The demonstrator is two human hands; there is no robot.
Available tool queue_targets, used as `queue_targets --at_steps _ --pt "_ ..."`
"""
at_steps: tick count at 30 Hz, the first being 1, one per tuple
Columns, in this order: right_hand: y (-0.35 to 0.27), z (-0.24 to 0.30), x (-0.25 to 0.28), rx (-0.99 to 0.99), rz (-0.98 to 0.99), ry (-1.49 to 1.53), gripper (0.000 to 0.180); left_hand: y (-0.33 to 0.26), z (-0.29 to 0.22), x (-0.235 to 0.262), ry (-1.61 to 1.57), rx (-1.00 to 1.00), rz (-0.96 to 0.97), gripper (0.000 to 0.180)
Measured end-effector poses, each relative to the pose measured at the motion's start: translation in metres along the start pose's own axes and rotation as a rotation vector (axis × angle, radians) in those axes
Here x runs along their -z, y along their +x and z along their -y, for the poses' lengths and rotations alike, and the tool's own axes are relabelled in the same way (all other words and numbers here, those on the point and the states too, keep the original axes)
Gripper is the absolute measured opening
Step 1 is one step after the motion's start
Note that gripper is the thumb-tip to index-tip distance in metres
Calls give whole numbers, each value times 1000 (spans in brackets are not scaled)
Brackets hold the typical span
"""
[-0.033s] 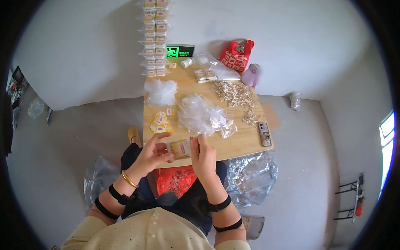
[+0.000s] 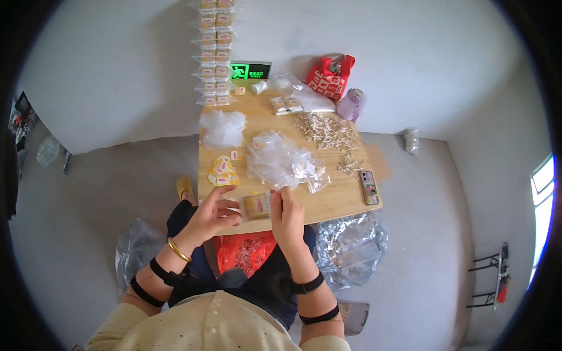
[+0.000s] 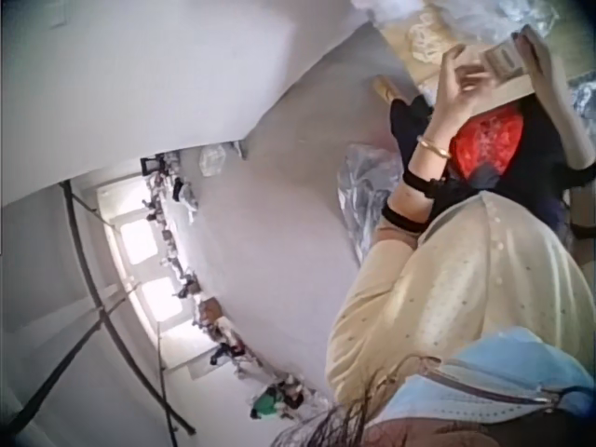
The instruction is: The person sits on the floor and packs small white cubes and wooden sticks into clear plastic bags. They place the cubes into the bags, add the sticks, and then seal the bags. The person stacks the completed packages on the table.
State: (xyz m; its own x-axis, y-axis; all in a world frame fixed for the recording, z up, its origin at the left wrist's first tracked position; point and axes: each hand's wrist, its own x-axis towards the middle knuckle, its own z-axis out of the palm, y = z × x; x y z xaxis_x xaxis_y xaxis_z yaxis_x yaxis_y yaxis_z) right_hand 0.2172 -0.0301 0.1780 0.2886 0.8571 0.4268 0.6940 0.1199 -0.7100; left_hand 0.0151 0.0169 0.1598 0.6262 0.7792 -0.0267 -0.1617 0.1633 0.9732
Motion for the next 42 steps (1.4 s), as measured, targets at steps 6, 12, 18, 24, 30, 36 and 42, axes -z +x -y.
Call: queue_targets --at_steps 6,12,18,24,30,36,42 --pt "-5 -115 -1 -27 -6 -456 23 -17 40 36 199 77 -7 54" --pt "-35 -171 -35 3 65 -658 24 -40 69 58 132 236 -42 46" --pt "-17 -166 -35 -35 101 -686 24 -38 66 54 140 260 -25 43" --pt "-43 -194 -30 -121 132 -683 24 -25 73 43 166 234 35 43" --pt "-17 -132 -31 -113 14 -290 25 -7 79 25 111 223 9 47" --pt "-21 -17 -33 -204 79 460 17 16 29 -17 -357 25 -227 54" --pt "-23 -9 -15 125 325 356 26 -3 -30 -15 -2 -274 -268 55"
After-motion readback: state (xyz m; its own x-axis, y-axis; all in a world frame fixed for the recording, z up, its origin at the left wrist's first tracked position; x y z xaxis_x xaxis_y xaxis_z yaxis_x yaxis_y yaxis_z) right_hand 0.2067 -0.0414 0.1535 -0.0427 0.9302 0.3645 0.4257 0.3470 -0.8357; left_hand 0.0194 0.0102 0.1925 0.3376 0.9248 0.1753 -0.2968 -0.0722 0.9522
